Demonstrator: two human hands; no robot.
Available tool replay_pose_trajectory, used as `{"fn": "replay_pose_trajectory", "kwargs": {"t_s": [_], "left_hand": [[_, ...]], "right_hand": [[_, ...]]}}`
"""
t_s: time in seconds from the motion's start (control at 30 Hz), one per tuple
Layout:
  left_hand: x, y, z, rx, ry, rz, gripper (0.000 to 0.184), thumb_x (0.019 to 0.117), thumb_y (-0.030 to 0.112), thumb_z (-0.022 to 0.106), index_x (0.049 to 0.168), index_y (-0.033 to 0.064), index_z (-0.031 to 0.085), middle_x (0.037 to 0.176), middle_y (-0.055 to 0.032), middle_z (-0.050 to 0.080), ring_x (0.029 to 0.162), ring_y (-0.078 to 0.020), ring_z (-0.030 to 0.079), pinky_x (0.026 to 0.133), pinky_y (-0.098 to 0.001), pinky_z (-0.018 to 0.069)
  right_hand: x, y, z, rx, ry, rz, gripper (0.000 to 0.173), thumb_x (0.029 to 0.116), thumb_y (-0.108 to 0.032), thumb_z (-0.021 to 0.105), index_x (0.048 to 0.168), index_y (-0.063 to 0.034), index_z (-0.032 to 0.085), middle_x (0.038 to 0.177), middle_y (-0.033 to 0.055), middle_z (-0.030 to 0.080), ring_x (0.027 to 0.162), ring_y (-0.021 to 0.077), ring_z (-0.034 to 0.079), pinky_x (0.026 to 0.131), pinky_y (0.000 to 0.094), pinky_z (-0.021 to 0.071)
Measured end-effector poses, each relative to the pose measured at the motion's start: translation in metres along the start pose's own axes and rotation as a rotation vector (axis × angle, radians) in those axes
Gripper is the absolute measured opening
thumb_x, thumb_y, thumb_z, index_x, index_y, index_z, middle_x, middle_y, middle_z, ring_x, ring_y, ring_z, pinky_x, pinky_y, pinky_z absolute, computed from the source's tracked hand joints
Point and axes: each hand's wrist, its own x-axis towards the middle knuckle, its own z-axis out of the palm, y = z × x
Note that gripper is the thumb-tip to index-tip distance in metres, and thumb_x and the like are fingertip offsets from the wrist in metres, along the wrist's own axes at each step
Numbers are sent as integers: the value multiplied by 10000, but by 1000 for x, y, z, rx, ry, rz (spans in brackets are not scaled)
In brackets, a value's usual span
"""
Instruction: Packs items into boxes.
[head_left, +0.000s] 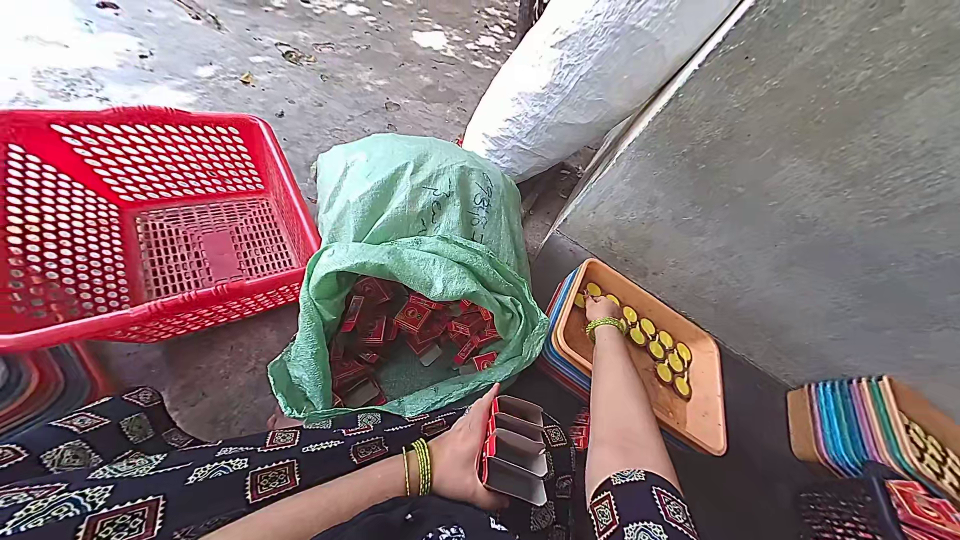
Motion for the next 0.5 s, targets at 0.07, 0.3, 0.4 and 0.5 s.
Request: {"fn": "replay_pose_trajectory", "kwargs": {"t_s": [0.07,0.3,0.4,0.5], "left_hand": [[0,1,-2,-4,-3,-3,1559,522,515,957,1600,-33,-25,1574,-283,342,1468,-316,387,1213,-428,344],[0,1,-2,3,-17,-6,1571,517,521,957,1605,-17,-41,1590,-269,323,1479,-312,369,1217,-437,339],[-1,1,-1,11,-23,-12,1580,512,531,955,1607,-3,-52,1602,-250,315,1489,-302,351,1228,-441,323],[-2,2,1,23,-25,-21,1584,512,545,948,1610,19,-65,1616,-229,298,1492,-283,349,1222,-435,333]], "right_hand": [[-2,-2,0,154,43,48,388,1004,-344,648,1176,-7,735,1254,256,678,1246,401,606,1081,586,426],[-37,20,-6,967,67,-21,409,1110,-197,457,1443,7,338,1294,273,552,1049,345,690,837,497,621],[-85,24,-20,1381,1,-84,395,1139,-195,349,1515,-96,283,1262,258,583,905,368,733,715,488,646],[-120,32,-30,1452,13,-109,343,1132,-223,391,1419,-50,462,1131,202,658,827,297,725,663,409,633]]}}
